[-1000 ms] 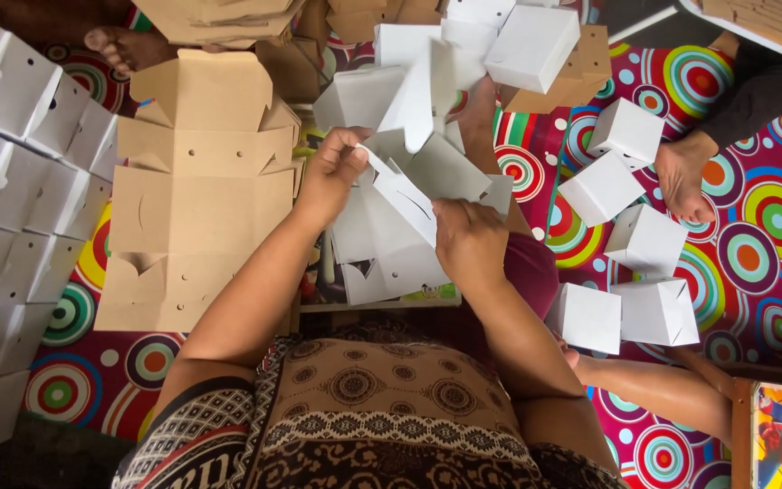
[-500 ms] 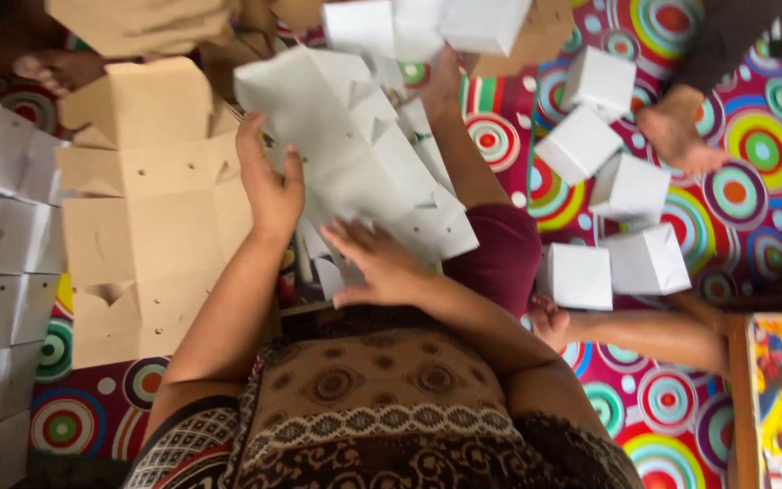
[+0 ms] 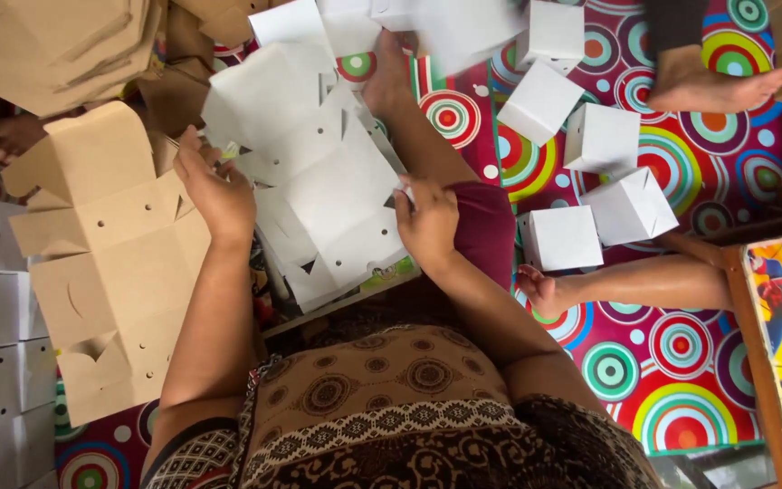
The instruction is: Assembling small white cardboard boxes by folding and tucking pre-cut sheets at a steady pace.
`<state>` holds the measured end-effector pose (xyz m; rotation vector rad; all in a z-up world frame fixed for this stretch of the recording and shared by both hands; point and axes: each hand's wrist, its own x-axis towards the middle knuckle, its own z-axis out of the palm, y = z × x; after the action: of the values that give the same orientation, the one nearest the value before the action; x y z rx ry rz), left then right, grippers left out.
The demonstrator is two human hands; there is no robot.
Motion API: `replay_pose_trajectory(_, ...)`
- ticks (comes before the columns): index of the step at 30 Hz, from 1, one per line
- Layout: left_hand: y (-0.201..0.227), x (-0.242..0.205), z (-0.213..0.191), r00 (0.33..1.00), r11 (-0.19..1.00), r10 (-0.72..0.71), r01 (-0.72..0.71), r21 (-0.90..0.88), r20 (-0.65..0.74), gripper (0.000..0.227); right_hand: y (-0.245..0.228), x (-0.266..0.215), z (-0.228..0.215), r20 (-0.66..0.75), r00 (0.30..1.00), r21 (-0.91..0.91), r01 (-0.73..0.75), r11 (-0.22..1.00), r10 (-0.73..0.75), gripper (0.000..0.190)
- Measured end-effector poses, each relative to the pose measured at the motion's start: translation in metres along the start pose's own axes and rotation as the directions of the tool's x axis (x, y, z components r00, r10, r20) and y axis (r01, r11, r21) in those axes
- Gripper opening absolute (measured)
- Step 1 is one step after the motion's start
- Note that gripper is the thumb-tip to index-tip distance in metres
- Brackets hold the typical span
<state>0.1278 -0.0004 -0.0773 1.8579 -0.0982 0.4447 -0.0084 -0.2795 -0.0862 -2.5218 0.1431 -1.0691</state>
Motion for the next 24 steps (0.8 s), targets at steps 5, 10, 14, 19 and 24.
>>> replay_pose_trajectory(5,0.063,-0.008,0.003,0.970,0.948,0.208,-0.232,0.219,0.125,0.072,0.001,-0.022,-0.010,0.311,0.941,-0.132,-0.095,0.987,0.132,0.048)
replay_pose_trajectory(10,0.105,-0.054,0.030,0.812,0.722,0.198,-0.500,0.478,0.550,0.073,0.012,-0.027,-0.027,0.420,0.903,-0.134,-0.036,0.990,0.089,0.066)
replay_pose_trajectory(14,0.080,-0.068,0.043,0.499,0.646,-0.466,-0.373,0.666,0.731,0.102,0.062,0.002,-0.059,0.430,0.847,0.013,-0.353,0.936,0.313,0.046)
replay_pose_trajectory(19,0.062,-0.070,0.032,0.453,0.650,-0.509,-0.354,0.672,0.731,0.111,0.192,-0.005,-0.091,0.361,0.523,-0.436,-0.637,0.635,0.772,0.095)
replay_pose_trajectory(24,0.066,-0.062,0.024,0.446,0.635,-0.534,-0.350,0.689,0.718,0.108,0.159,0.054,-0.047,0.530,0.093,-0.364,-0.873,0.325,0.843,0.101)
